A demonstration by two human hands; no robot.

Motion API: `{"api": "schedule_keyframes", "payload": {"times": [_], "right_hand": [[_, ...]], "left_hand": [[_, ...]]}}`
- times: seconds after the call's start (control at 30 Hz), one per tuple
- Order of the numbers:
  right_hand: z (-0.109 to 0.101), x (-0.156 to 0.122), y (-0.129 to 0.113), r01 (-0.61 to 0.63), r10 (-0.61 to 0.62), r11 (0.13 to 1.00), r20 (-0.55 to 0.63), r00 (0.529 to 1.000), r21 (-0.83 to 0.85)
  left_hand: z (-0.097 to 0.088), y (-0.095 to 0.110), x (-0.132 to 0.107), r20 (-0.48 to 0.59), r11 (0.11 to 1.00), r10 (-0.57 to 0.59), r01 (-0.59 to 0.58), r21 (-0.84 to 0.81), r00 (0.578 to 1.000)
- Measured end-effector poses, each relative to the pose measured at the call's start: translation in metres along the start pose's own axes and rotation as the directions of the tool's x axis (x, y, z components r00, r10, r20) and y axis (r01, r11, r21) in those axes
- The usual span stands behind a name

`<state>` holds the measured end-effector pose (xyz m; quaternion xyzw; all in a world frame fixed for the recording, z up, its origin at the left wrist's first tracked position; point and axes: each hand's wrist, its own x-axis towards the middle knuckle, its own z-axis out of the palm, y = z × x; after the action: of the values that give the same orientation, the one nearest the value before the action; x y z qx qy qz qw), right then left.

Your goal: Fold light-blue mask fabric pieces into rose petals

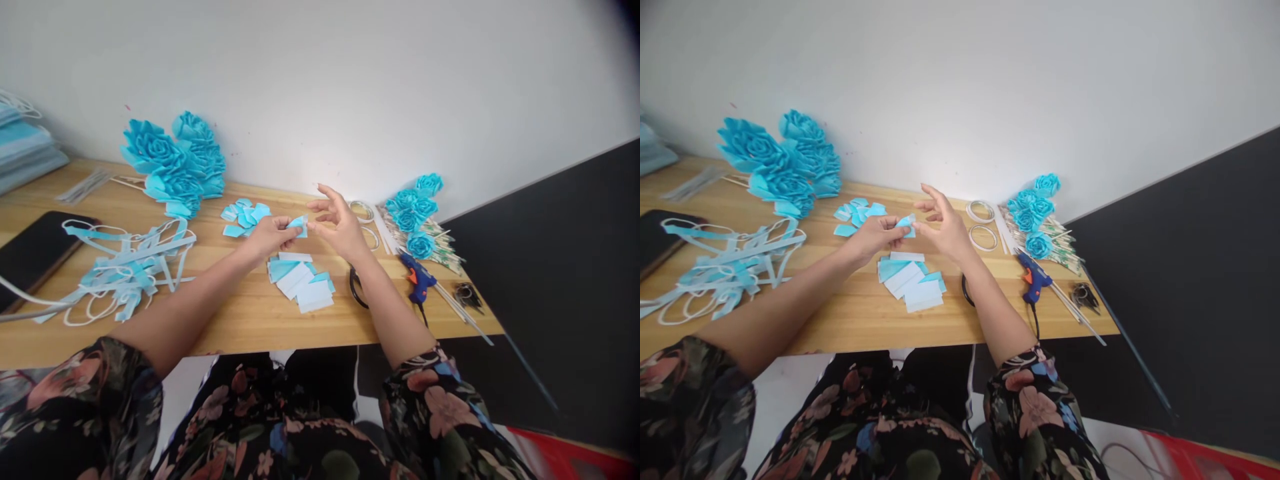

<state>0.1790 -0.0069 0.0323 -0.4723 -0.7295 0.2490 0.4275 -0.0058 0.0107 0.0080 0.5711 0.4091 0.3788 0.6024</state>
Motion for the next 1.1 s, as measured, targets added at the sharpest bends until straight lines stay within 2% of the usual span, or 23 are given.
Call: {"api": "schedule_keyframes", "payload": {"times": [0.27, 0.47, 0.57, 0.73, 1.0, 1.1], "right_hand": [[0.017, -0.008, 0.005, 0.027, -0.033, 0.987, -0.034, 0.999, -0.159], [0.018, -0.017, 0.01, 0.135, -0.152, 0.934, -0.026, 0.988, -0.33], [0.018, -0.02, 0.012, 0.179, -0.193, 0.921, -0.006, 0.981, -0.346], [0.018, -0.022, 0.013, 0.172, -0.18, 0.915, 0.012, 0.984, -0.366], [0.019, -0.022, 0.02, 0.255, -0.276, 0.908, -0.018, 0.961, -0.333], [0.019, -0.021, 0.022, 0.311, -0.344, 0.884, -0.037, 0.938, -0.35]], "left_hand": [[0.004, -0.001, -0.003, 0.051, 0.99, 0.02, -0.027, 0.137, 0.998], [0.003, -0.003, -0.001, 0.085, 0.997, -0.003, -0.004, 0.083, 0.996], [0.002, -0.003, -0.001, 0.084, 0.999, -0.004, 0.0, 0.042, 0.996], [-0.001, -0.004, 0.0, 0.08, 1.0, -0.006, 0.005, 0.011, 0.997], [-0.003, -0.008, 0.002, 0.104, 0.999, -0.007, 0.012, -0.045, 0.995], [-0.004, -0.009, 0.002, 0.101, 0.999, 0.002, 0.002, -0.049, 0.995]]}}
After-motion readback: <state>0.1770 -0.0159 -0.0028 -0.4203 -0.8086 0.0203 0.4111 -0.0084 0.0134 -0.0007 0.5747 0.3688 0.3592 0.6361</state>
